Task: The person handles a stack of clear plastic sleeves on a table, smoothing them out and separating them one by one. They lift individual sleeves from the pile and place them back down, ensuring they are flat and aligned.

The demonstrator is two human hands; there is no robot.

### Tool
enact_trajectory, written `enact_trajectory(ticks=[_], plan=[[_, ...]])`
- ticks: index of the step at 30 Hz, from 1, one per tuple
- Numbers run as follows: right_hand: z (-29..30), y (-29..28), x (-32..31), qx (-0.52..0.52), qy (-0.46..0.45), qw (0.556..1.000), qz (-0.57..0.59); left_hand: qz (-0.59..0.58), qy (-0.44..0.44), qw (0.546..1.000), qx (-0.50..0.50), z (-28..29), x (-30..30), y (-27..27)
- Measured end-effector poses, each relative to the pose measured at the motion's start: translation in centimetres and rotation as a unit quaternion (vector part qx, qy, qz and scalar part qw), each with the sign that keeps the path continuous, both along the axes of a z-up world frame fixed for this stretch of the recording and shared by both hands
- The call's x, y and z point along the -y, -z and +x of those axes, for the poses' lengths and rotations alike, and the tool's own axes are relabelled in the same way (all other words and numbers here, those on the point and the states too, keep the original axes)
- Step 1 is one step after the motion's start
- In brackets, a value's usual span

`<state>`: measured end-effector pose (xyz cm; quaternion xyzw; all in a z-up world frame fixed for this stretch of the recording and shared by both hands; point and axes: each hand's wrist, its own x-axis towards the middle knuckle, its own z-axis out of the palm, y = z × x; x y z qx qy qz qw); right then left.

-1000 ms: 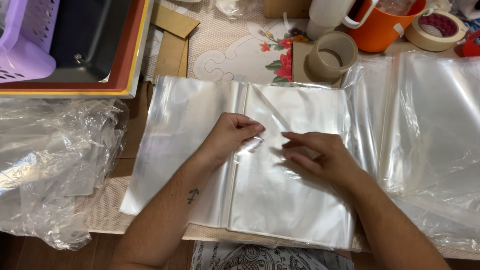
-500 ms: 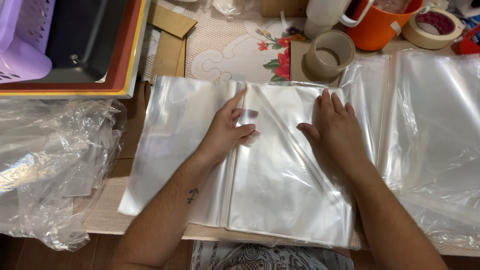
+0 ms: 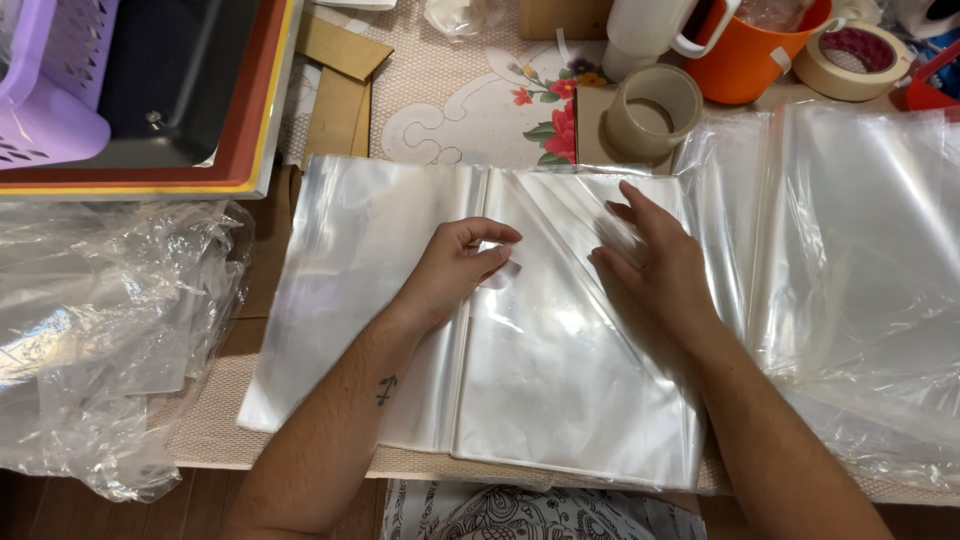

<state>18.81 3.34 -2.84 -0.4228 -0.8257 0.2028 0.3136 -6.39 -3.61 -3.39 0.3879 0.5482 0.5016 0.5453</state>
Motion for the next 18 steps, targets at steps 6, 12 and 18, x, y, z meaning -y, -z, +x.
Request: enact_trajectory(ticks=[6,12,18], plan=[[-0.1,-1.2,1.0,-0.239,0.029,0.949,-0.203,-0.001,0.003,1.0,0.006,0.7,0.9,-2.6],[-0.2,-0.3,1.9,-0.223,-0.037,0.971,-0.073,-0.02,0.033,0.999,0.016,0.4,0.2,-1.6],[-1.9,-1.9,4.0,-0.144,-0.119,0.98,0.063,-0.014,0.055,0.998,0.041,0.3,0.3,-2.0]])
